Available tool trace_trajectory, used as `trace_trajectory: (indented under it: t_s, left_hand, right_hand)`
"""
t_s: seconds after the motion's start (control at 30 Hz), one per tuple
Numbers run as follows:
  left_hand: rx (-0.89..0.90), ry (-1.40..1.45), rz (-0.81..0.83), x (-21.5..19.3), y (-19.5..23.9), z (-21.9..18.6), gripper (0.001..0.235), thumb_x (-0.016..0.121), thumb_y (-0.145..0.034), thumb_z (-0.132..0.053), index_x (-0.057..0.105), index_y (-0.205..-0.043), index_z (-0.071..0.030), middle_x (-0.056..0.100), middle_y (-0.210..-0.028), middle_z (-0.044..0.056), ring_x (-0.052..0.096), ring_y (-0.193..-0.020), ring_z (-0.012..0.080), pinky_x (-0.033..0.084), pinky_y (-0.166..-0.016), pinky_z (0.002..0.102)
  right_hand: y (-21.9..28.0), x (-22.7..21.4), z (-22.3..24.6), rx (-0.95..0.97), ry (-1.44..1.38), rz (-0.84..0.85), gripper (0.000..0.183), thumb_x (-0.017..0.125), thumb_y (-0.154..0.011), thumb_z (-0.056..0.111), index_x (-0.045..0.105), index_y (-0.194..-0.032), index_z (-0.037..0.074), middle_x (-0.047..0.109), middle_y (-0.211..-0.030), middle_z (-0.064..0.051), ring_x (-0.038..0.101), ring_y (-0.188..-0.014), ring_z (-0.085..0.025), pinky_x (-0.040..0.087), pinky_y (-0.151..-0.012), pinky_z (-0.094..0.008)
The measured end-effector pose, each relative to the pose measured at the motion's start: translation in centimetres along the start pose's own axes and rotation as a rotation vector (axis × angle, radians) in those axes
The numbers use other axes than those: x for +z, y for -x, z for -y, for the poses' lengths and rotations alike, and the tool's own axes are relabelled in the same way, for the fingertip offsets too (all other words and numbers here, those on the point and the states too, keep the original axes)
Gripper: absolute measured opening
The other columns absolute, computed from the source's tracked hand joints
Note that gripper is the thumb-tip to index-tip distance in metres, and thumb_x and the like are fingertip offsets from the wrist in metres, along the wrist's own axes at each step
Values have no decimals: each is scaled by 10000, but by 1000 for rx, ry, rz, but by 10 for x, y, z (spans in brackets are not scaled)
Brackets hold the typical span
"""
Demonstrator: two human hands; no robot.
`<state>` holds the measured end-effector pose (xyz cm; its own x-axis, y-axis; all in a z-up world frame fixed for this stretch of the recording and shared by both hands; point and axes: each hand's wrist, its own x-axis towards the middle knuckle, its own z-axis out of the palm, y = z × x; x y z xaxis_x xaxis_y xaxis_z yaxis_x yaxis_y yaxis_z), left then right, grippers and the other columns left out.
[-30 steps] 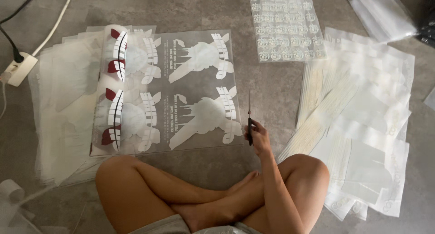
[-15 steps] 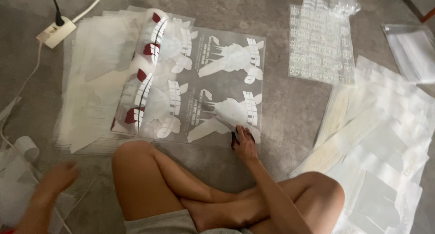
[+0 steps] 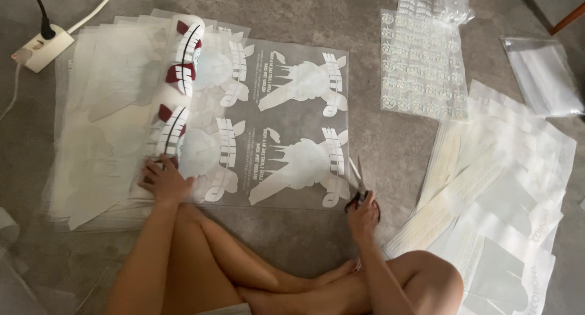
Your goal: The person sits on the floor and uses scissors to cut a large sheet of transparent stickers featuring a clock and the word 'OUTLINE'. They repeatedly cut the sheet into smaller sections, separating the individual sticker designs.
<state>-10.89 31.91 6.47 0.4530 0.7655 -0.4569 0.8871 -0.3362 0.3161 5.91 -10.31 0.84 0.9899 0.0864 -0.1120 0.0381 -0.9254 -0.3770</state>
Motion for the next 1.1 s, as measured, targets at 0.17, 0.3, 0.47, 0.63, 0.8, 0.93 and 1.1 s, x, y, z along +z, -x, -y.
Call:
trace_trajectory:
  t_s: [0.17,0.3,0.47,0.63,0.8,0.93,1.1]
  left_hand:
    - [-60,90,-46,-6,-11,18,1088,668,-687,-467,-7,-1443,-71,-36,-1435,284,37,-1316,483,41,-1024,642]
    - [-12,54,34,-29,-16,51,1163,704,-635,-486,-35,-1453,-116,-26,-1450,256,23,-1333,441,66,-1019,632]
    - [123,36,-140,-49,-13,67,1057,722,-591,-401,193,-1451,-88,312,-1372,242,370,-1170,479,356,-835,648]
    - [179,76,-188,-37,-29,76,880,593,-664,-173,195,-1447,-128,341,-1356,240,469,-1123,449,447,-802,546]
    - [217,67,-159,-51,-2,45,810,498,-698,-129,207,-1453,-117,398,-1339,211,442,-1183,401,397,-907,506]
    - [271,137,-157,-41,7,22,833,509,-659,-95,222,-1439,-40,367,-1362,250,384,-1233,410,331,-992,497]
    - [282,228,-133,-33,17,-20,844,527,-669,-95,192,-1443,-64,340,-1385,218,350,-1264,363,308,-1019,465]
  right_hand:
    - [10,76,14,29,-22,-11,625,614,-762,263,298,-1261,62,439,-1208,-284,500,-1085,-433,418,-921,-481]
    - [16,79,18,29,27,-30,657,641,-774,278,280,-1274,51,412,-1254,-281,478,-1114,-438,391,-957,-489]
    - [11,24,35,37,-276,-86,543,614,-729,34,368,-1213,20,561,-1044,-263,570,-966,-423,462,-820,-490]
    - [-17,24,17,175,-549,51,599,701,-601,114,498,-1156,12,623,-892,-180,612,-865,-313,497,-743,-390]
    - [-36,-8,26,239,-843,169,631,651,-582,18,501,-1195,-7,610,-831,-118,548,-688,-199,486,-576,-241]
    - [-47,-31,32,316,-1069,218,627,627,-553,-84,494,-1161,0,599,-754,-77,551,-551,-175,512,-475,-256]
    - [-59,-35,20,294,-1150,286,552,643,-612,-70,492,-1139,-2,608,-738,-80,536,-583,-173,511,-516,-289]
